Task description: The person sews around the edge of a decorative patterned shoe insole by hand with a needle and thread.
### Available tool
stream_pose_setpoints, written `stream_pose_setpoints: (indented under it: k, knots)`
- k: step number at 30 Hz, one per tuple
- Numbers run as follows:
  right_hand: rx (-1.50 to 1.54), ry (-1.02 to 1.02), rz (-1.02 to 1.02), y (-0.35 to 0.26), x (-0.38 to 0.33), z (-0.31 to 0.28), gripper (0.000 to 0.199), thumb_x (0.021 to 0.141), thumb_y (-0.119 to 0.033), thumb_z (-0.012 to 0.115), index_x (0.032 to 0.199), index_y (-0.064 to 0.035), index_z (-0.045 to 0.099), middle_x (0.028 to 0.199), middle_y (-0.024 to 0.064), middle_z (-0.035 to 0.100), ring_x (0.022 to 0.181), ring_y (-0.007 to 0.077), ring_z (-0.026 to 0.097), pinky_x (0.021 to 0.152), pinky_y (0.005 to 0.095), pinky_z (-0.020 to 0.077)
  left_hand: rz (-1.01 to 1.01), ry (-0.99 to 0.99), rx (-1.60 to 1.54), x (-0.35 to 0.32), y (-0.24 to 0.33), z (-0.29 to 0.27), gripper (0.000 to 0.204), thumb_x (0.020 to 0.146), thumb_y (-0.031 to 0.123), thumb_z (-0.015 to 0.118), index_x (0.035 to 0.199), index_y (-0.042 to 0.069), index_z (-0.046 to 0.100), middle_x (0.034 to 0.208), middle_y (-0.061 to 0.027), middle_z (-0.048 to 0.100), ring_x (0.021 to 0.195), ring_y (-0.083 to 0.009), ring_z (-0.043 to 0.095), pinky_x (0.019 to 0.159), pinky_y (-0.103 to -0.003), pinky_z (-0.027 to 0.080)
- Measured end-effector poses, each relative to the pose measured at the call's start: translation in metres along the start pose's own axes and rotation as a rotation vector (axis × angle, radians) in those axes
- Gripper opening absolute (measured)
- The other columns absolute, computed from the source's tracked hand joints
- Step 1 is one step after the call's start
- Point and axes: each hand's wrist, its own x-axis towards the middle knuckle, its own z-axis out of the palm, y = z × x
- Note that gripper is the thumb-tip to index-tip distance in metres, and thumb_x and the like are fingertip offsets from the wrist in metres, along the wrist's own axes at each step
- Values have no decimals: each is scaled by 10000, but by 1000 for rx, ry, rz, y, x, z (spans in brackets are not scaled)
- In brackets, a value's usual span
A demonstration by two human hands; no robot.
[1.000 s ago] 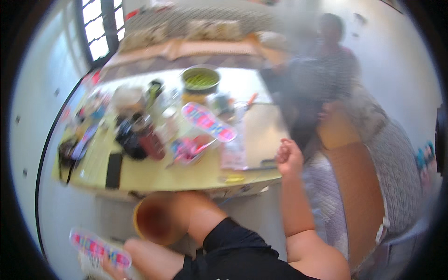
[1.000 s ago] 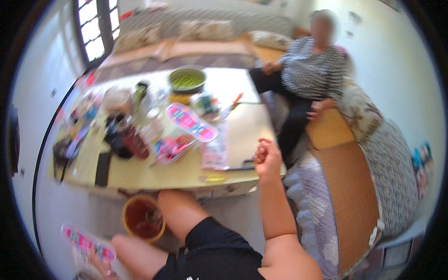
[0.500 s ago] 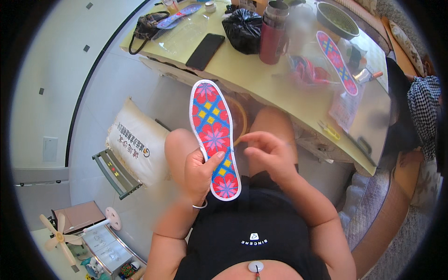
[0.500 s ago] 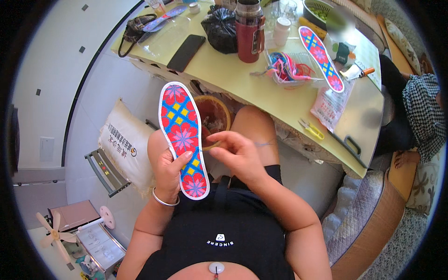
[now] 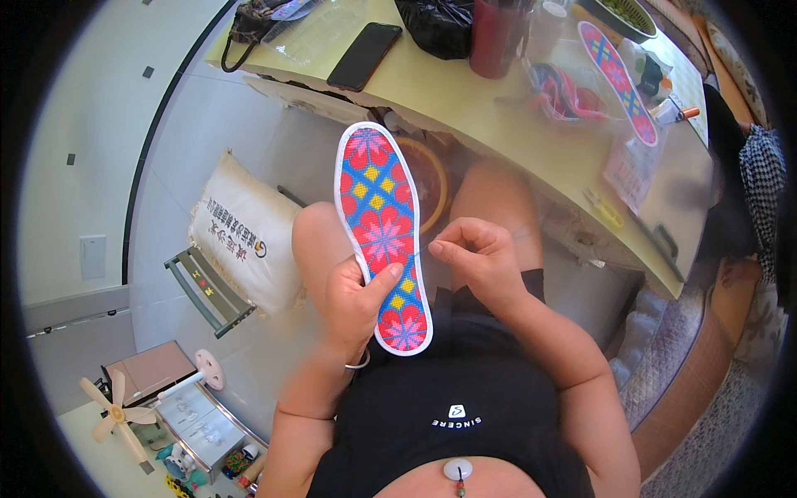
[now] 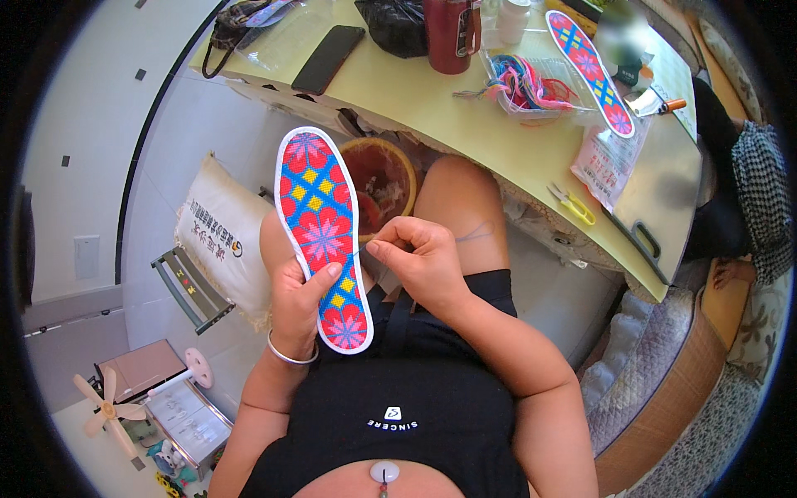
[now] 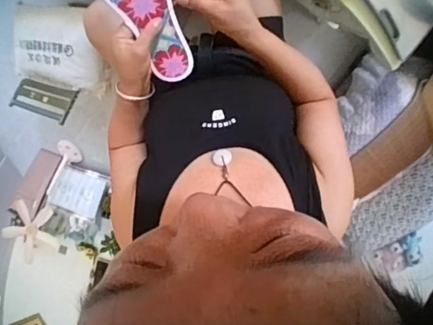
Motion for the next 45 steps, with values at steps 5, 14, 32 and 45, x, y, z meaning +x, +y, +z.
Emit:
stream_pose_setpoints:
  k: [5, 14, 32, 45]
  knots:
    - [-127, 41, -20, 0, 0, -1, 77, 829, -36, 667, 839, 22, 617, 682, 14, 590, 621, 52, 506, 550, 223, 405, 6, 7, 18, 0, -1, 0, 191, 889, 45, 608, 1064, -28, 623, 929, -85, 680, 800, -131, 654, 722, -272, 534]
    - [-633, 53, -565, -19, -10, 8, 95, 754, -21, 664, 820, -45, 600, 713, 100, 580, 626, 283, 585, 535, 350, 462, 109, 28, 95, 0, -9, -8, 156, 882, 40, 629, 1021, -28, 648, 926, -59, 681, 806, -92, 622, 734, -254, 509]
    - [-806, 38, -704, -22, -13, 17, 120, 694, -46, 673, 733, -63, 561, 628, 56, 494, 572, 232, 552, 493, 348, 431, 216, 54, 213, -8, -10, -7, 125, 881, 38, 623, 977, -36, 652, 909, -36, 672, 800, -72, 583, 722, -245, 478]
    - [-812, -3, -701, -22, -14, 19, 144, 656, 6, 673, 763, -47, 591, 620, 72, 507, 543, 256, 543, 465, 354, 421, 490, 34, 586, -10, -14, -8, 141, 847, 1, 656, 983, -32, 654, 910, -50, 685, 799, -86, 609, 727, -243, 485]
